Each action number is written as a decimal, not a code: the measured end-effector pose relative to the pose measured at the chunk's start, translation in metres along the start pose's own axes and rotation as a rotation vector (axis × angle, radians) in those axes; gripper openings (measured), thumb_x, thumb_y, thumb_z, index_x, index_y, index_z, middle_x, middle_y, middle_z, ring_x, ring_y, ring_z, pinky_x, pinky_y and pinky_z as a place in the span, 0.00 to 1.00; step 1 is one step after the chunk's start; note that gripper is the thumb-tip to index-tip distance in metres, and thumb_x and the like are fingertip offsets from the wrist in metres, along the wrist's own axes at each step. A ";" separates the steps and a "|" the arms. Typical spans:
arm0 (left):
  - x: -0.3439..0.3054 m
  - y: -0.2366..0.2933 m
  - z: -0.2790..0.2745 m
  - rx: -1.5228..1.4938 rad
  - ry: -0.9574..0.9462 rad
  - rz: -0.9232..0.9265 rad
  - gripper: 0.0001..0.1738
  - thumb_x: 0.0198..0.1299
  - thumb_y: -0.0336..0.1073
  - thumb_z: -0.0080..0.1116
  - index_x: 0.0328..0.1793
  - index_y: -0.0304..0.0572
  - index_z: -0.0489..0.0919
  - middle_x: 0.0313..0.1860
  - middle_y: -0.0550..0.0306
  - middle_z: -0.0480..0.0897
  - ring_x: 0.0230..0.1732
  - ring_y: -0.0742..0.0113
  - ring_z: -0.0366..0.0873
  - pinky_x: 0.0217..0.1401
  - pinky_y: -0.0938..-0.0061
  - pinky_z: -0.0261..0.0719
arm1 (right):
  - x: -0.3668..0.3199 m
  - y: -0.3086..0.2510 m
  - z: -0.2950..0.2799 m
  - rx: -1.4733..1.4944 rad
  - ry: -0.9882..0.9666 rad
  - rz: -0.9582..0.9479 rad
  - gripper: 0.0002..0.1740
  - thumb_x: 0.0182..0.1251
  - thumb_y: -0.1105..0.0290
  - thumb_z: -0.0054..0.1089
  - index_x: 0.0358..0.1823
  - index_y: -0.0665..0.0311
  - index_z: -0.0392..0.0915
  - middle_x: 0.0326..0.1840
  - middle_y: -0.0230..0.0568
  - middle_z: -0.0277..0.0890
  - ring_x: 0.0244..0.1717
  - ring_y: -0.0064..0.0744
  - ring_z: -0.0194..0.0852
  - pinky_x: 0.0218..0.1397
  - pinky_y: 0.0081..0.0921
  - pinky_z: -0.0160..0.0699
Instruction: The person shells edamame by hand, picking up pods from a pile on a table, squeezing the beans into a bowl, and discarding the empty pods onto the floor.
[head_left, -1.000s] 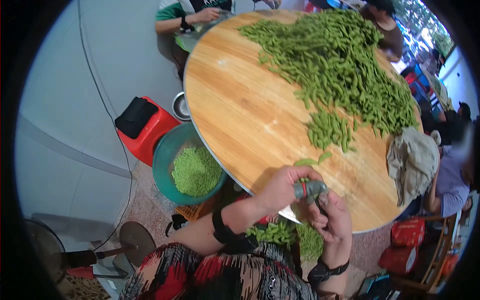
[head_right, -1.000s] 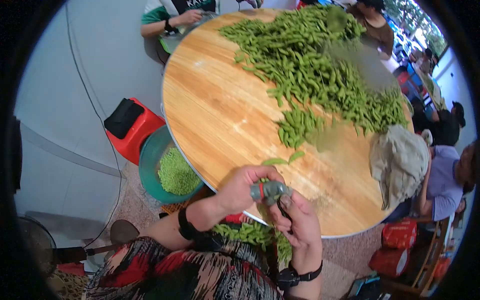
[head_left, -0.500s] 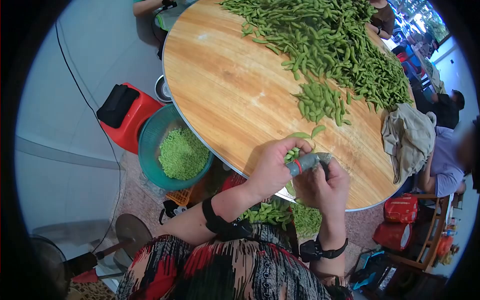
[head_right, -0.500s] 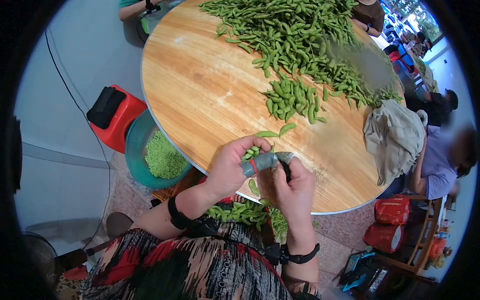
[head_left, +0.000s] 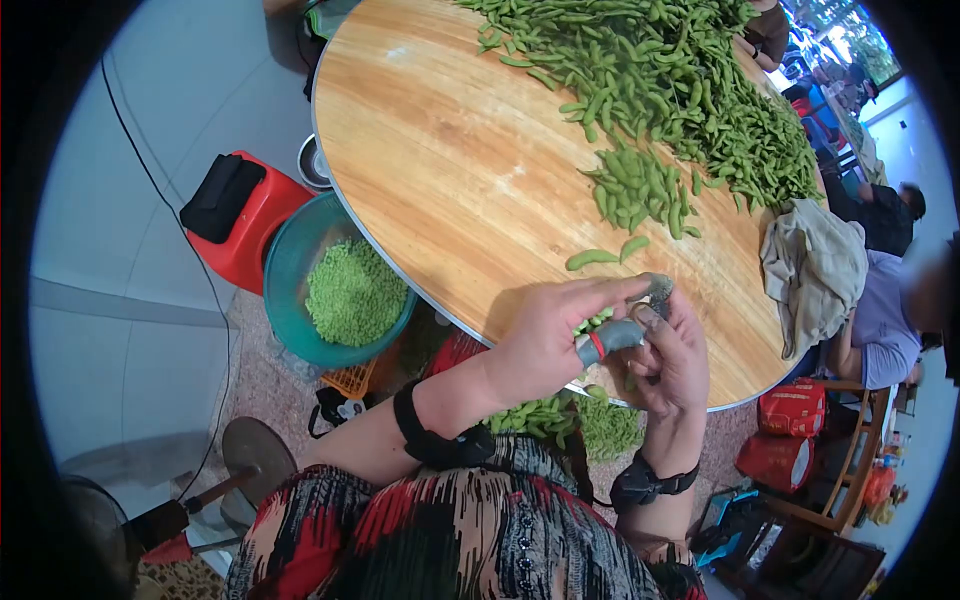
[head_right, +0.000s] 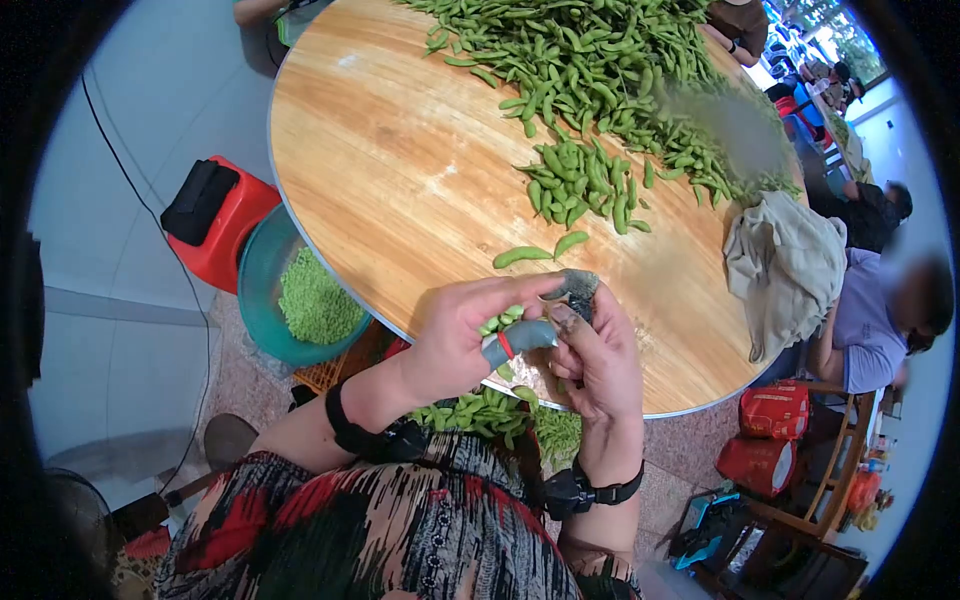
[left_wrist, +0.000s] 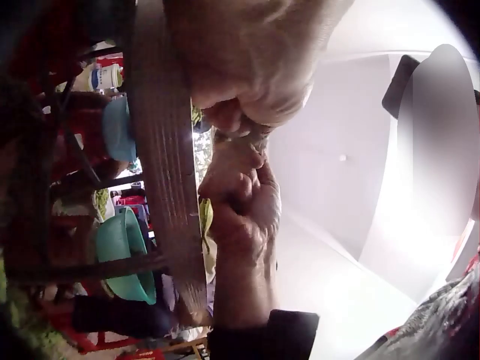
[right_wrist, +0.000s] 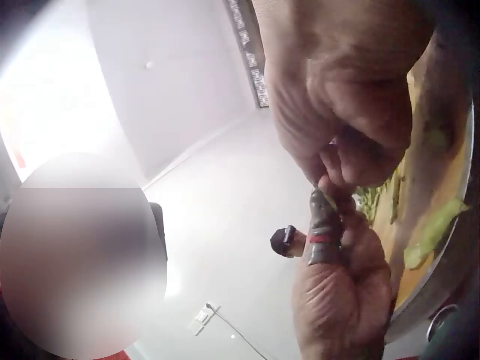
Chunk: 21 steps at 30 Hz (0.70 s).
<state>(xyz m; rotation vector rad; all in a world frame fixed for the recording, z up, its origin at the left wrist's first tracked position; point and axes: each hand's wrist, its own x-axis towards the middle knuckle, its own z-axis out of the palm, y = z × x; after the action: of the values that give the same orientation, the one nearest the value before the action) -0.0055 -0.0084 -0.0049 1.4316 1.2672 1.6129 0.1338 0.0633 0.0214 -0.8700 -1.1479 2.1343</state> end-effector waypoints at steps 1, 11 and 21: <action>0.000 -0.001 0.002 0.044 0.011 0.089 0.20 0.51 0.27 0.61 0.53 0.40 0.76 0.32 0.56 0.78 0.36 0.68 0.77 0.41 0.77 0.74 | 0.000 0.002 0.000 0.001 0.000 0.002 0.11 0.64 0.75 0.50 0.48 0.66 0.67 0.23 0.29 0.69 0.12 0.09 0.53 0.12 0.08 0.49; -0.006 -0.007 0.004 0.006 0.124 0.174 0.12 0.53 0.25 0.58 0.45 0.37 0.79 0.34 0.58 0.80 0.33 0.73 0.77 0.35 0.81 0.73 | -0.010 0.017 0.026 0.322 0.145 -0.099 0.04 0.62 0.78 0.45 0.38 0.65 0.67 0.18 0.27 0.62 0.10 0.11 0.49 0.10 0.10 0.49; -0.021 0.002 -0.085 0.287 0.652 -0.069 0.12 0.60 0.25 0.43 0.47 0.40 0.73 0.33 0.64 0.74 0.28 0.81 0.67 0.29 0.88 0.64 | -0.015 -0.010 -0.024 -1.462 0.200 -0.426 0.07 0.58 0.73 0.57 0.35 0.69 0.73 0.23 0.44 0.72 0.25 0.31 0.72 0.32 0.25 0.70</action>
<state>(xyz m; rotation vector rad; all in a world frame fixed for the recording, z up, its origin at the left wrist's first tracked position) -0.0829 -0.0493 -0.0060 1.0185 1.9520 1.9930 0.1636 0.0692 0.0240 -1.1525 -2.4646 0.5829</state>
